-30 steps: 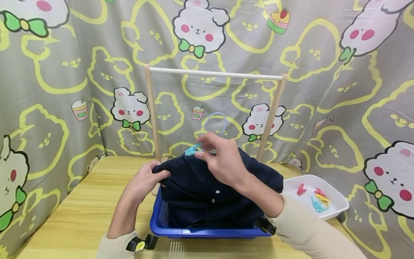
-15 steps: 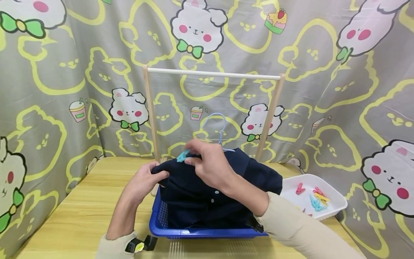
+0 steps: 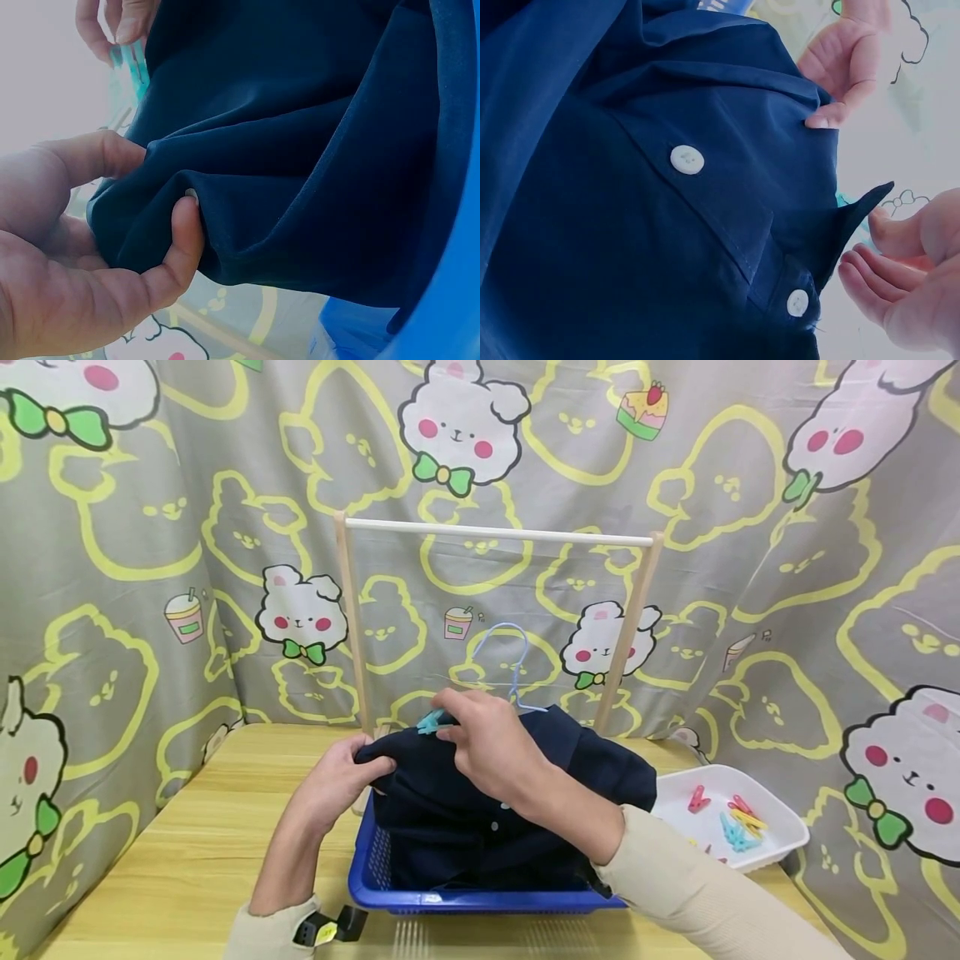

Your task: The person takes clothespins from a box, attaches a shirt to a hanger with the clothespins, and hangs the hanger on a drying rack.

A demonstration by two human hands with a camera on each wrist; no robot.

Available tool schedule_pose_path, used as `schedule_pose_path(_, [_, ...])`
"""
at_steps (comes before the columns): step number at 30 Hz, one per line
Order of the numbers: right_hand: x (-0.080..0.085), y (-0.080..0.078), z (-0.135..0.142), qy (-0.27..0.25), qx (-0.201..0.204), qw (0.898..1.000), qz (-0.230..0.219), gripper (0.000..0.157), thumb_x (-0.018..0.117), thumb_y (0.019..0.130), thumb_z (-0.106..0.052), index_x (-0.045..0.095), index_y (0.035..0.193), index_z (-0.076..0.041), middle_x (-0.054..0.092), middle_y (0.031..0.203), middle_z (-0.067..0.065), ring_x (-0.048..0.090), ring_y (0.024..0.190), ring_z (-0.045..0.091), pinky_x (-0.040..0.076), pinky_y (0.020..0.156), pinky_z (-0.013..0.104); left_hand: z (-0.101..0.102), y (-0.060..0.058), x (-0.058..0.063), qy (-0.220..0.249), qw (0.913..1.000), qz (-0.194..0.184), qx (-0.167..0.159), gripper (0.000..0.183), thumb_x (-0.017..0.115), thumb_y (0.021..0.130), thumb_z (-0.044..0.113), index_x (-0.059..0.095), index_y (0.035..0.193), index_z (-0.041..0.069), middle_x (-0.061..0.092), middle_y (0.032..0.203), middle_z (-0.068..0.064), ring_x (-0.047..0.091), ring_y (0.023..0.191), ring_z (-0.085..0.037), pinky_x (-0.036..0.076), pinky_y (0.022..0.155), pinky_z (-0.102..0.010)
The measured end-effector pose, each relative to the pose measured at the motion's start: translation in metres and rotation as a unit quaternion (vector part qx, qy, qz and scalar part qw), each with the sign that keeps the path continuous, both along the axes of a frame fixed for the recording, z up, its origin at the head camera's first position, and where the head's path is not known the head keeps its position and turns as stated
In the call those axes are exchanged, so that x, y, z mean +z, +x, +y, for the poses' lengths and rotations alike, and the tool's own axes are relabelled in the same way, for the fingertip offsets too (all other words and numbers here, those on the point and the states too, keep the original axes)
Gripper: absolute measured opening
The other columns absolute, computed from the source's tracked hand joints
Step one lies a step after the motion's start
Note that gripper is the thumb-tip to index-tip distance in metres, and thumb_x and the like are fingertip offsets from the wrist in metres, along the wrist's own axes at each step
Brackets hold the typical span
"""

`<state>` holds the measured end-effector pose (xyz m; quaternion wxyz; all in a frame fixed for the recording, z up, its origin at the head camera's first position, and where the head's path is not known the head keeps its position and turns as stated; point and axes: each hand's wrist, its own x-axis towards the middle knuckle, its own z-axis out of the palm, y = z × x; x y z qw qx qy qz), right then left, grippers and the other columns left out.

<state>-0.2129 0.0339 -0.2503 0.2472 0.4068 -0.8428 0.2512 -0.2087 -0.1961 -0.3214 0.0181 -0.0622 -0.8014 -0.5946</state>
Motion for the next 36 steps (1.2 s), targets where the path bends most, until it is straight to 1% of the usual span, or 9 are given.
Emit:
schedule_pose_path(4, [0.001,0.001,0.0,0.009,-0.003,1.0,0.015,0.025,0.069,0.089,0.006,0.067,0.109,-0.009,0.07,0.097,0.004,0.068,0.092,0.017,0.057,0.077,0.03,0.0,0.0,0.0,-0.001,1.0,0.001,0.0,0.018,0.064,0.094,0.014,0.053,0.092,0.001,0.041,0.079,-0.003,0.044,0.074,-0.022,0.036,0.064,-0.033])
schedule_pose_path(9, [0.003,0.003,-0.003,0.031,-0.011,0.999,0.027,0.028,0.069,0.087,0.01,0.066,0.11,-0.007,0.071,0.101,0.006,0.067,0.096,0.02,0.058,0.079,0.031,0.001,0.0,0.001,-0.002,1.0,-0.001,0.001,0.018,0.064,0.094,0.014,0.052,0.092,0.0,0.041,0.078,-0.003,0.042,0.072,-0.022,0.035,0.063,-0.032])
schedule_pose_path(12, [0.005,0.004,-0.005,0.044,-0.015,0.998,0.037,0.029,0.068,0.085,0.012,0.066,0.108,-0.005,0.072,0.1,0.007,0.067,0.095,0.022,0.058,0.078,0.031,0.001,0.0,0.001,-0.003,1.0,-0.004,0.001,0.018,0.063,0.094,0.014,0.052,0.092,0.0,0.041,0.078,-0.003,0.042,0.07,-0.021,0.035,0.061,-0.032])
schedule_pose_path(19, [0.006,0.003,-0.008,0.057,-0.009,0.996,0.069,0.026,0.064,0.082,0.018,0.065,0.095,-0.004,0.07,0.09,0.008,0.064,0.085,0.023,0.054,0.074,0.032,0.002,0.0,0.002,-0.004,0.9999,-0.008,0.01,0.018,0.063,0.094,0.013,0.051,0.09,0.0,0.037,0.076,-0.003,0.038,0.066,-0.02,0.033,0.059,-0.031])
schedule_pose_path(21, [0.006,0.002,-0.009,0.057,-0.007,0.996,0.072,0.023,0.064,0.082,0.017,0.064,0.091,-0.004,0.069,0.086,0.007,0.063,0.083,0.022,0.053,0.073,0.031,0.002,0.0,0.002,-0.006,0.9999,-0.009,0.011,0.018,0.062,0.094,0.013,0.051,0.09,0.0,0.037,0.075,-0.003,0.038,0.065,-0.019,0.033,0.058,-0.031])
schedule_pose_path(26, [0.007,0.002,-0.011,0.058,-0.01,0.996,0.071,0.02,0.066,0.083,0.015,0.065,0.089,-0.004,0.069,0.083,0.007,0.063,0.08,0.022,0.053,0.073,0.032,0.004,0.0,0.003,-0.007,0.9998,-0.015,0.012,0.019,0.062,0.094,0.014,0.05,0.09,0.001,0.037,0.072,-0.002,0.037,0.061,-0.018,0.032,0.056,-0.031])
schedule_pose_path(32, [0.006,0.001,-0.013,0.065,-0.009,0.993,0.095,0.024,0.062,0.079,0.019,0.062,0.082,-0.005,0.063,0.073,0.004,0.062,0.076,0.022,0.052,0.072,0.031,0.004,0.001,0.004,-0.005,0.9998,-0.019,0.009,0.019,0.062,0.094,0.015,0.049,0.09,0.002,0.036,0.069,-0.001,0.035,0.056,-0.016,0.031,0.051,-0.029])
schedule_pose_path(34, [0.006,0.0,-0.014,0.067,-0.009,0.993,0.095,0.025,0.061,0.079,0.02,0.061,0.08,-0.006,0.062,0.072,0.004,0.062,0.075,0.022,0.051,0.071,0.031,0.005,0.001,0.004,-0.003,0.9998,-0.019,0.009,0.019,0.062,0.094,0.015,0.049,0.09,0.002,0.037,0.068,0.0,0.035,0.054,-0.016,0.031,0.051,-0.029])
schedule_pose_path(36, [0.007,0.0,-0.015,0.072,-0.013,0.993,0.09,0.026,0.06,0.079,0.02,0.062,0.081,-0.006,0.063,0.073,0.005,0.063,0.077,0.022,0.051,0.072,0.031,0.005,0.002,0.003,-0.002,0.9997,-0.02,0.01,0.018,0.062,0.094,0.014,0.049,0.089,0.002,0.037,0.067,0.0,0.035,0.053,-0.016,0.031,0.05,-0.029])
